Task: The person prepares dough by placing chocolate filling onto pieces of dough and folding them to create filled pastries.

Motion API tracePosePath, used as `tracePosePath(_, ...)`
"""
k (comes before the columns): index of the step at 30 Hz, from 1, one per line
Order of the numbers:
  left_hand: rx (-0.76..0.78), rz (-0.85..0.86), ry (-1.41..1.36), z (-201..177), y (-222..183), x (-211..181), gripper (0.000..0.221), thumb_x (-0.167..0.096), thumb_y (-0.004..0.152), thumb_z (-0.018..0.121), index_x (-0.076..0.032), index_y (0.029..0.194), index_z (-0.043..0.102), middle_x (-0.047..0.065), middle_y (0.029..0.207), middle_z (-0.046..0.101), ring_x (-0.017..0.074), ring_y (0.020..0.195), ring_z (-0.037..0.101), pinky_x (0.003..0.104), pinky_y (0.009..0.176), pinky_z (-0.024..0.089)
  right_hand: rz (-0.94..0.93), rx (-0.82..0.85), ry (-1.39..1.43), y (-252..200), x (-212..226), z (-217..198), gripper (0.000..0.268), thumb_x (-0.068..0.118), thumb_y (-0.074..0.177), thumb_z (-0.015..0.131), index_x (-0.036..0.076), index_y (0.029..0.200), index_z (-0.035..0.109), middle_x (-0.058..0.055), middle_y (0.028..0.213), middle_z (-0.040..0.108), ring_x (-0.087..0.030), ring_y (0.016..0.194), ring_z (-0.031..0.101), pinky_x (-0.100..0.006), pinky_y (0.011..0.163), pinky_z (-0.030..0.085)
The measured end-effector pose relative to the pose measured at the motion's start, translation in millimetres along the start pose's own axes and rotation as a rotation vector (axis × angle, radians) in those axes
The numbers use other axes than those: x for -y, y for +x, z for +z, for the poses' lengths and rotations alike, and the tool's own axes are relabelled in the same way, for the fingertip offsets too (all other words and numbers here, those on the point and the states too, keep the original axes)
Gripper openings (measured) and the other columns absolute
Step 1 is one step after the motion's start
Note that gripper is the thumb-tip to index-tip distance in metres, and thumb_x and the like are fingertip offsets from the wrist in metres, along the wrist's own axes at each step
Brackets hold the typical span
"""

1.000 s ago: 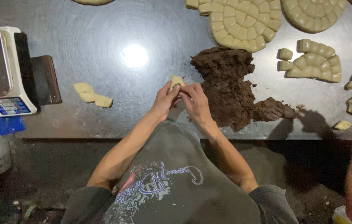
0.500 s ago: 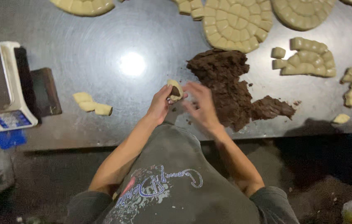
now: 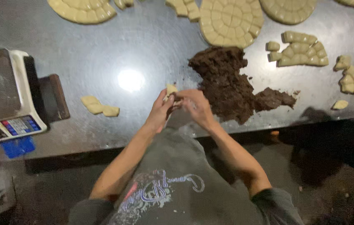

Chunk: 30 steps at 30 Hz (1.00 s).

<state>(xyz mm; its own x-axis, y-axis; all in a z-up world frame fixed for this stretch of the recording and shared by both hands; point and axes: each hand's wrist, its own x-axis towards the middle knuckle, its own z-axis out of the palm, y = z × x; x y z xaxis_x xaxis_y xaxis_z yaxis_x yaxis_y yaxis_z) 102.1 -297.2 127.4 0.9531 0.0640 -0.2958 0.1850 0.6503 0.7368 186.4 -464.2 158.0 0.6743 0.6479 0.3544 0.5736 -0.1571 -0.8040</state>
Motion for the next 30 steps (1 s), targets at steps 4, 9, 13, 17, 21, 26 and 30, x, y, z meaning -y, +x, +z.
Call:
tracePosePath(4, -0.036, 0.014, -0.029, -12, -18, -15, 0.055, -0.022, 0.107, 0.053, -0.008, 0.157, 0.038, 0.012, 0.135, 0.058, 0.0210, 0.121, 0.059, 0.038, 0.104, 0.049, -0.216, -0.061, -0.246, 9, 28, 28, 0.021, 0.013, 0.088, 0.078, 0.008, 0.109, 0.074, -0.005, 0.106, 0.075, -0.021, 0.106, 0.067, -0.040, 0.092, 0.047)
tracePosePath(9, 0.074, 0.033, -0.038, -32, -55, -40, 0.056, -0.019, 0.106, 0.052, -0.012, 0.159, 0.036, 0.010, 0.142, 0.055, 0.0221, 0.132, 0.057, 0.035, 0.113, 0.047, 0.349, 0.040, 0.118, 23, 49, 52, 0.018, 0.015, 0.094, 0.075, 0.007, 0.110, 0.077, -0.002, 0.103, 0.076, -0.017, 0.097, 0.069, -0.038, 0.098, 0.050)
tracePosePath(13, 0.135, 0.161, 0.481, -55, -76, -70, 0.066, -0.014, 0.100, 0.059, -0.016, 0.160, 0.032, 0.012, 0.150, 0.049, 0.0186, 0.137, 0.050, 0.035, 0.113, 0.047, 0.419, 0.127, 0.367, 46, 54, 73, 0.051, 0.015, 0.088, 0.077, 0.008, 0.134, 0.056, -0.005, 0.126, 0.059, -0.016, 0.108, 0.057, -0.038, 0.095, 0.051)
tracePosePath(17, -0.089, 0.031, 0.629, -74, -93, -94, 0.088, -0.021, 0.102, 0.063, -0.022, 0.171, 0.008, 0.018, 0.148, 0.061, 0.0264, 0.117, 0.062, 0.042, 0.099, 0.055, 0.317, 0.241, 0.529, 46, 63, 101, 0.037, 0.016, 0.096, 0.072, 0.003, 0.130, 0.062, -0.011, 0.127, 0.065, -0.018, 0.114, 0.063, -0.035, 0.094, 0.055)
tracePosePath(21, -0.109, 0.380, 0.410, -96, -94, -94, 0.082, -0.035, 0.099, 0.057, -0.018, 0.159, 0.005, 0.011, 0.157, 0.037, 0.0175, 0.121, 0.055, 0.033, 0.094, 0.052, 0.437, 0.046, 0.752, 43, 70, 142, 0.035, 0.014, 0.095, 0.075, 0.004, 0.126, 0.061, -0.009, 0.118, 0.066, -0.016, 0.105, 0.064, -0.031, 0.090, 0.057)
tracePosePath(26, -0.071, 0.317, 0.045, -122, -79, -70, 0.049, -0.040, 0.114, 0.037, 0.001, 0.142, 0.044, 0.019, 0.150, 0.055, 0.0229, 0.126, 0.060, 0.036, 0.108, 0.052, 0.498, -0.102, 0.449, 27, 75, 202, 0.028, 0.016, 0.097, 0.075, 0.004, 0.121, 0.069, -0.008, 0.108, 0.066, -0.018, 0.097, 0.062, -0.031, 0.083, 0.055)
tracePosePath(30, -0.060, 0.248, -0.111, -122, -66, -79, 0.037, -0.032, 0.114, 0.040, 0.002, 0.127, 0.049, 0.020, 0.132, 0.062, 0.0249, 0.124, 0.063, 0.042, 0.101, 0.057, 0.304, -0.142, 0.165, 31, 96, 199, 0.025, 0.017, 0.100, 0.074, 0.008, 0.122, 0.071, -0.009, 0.116, 0.059, -0.020, 0.106, 0.060, -0.034, 0.086, 0.055)
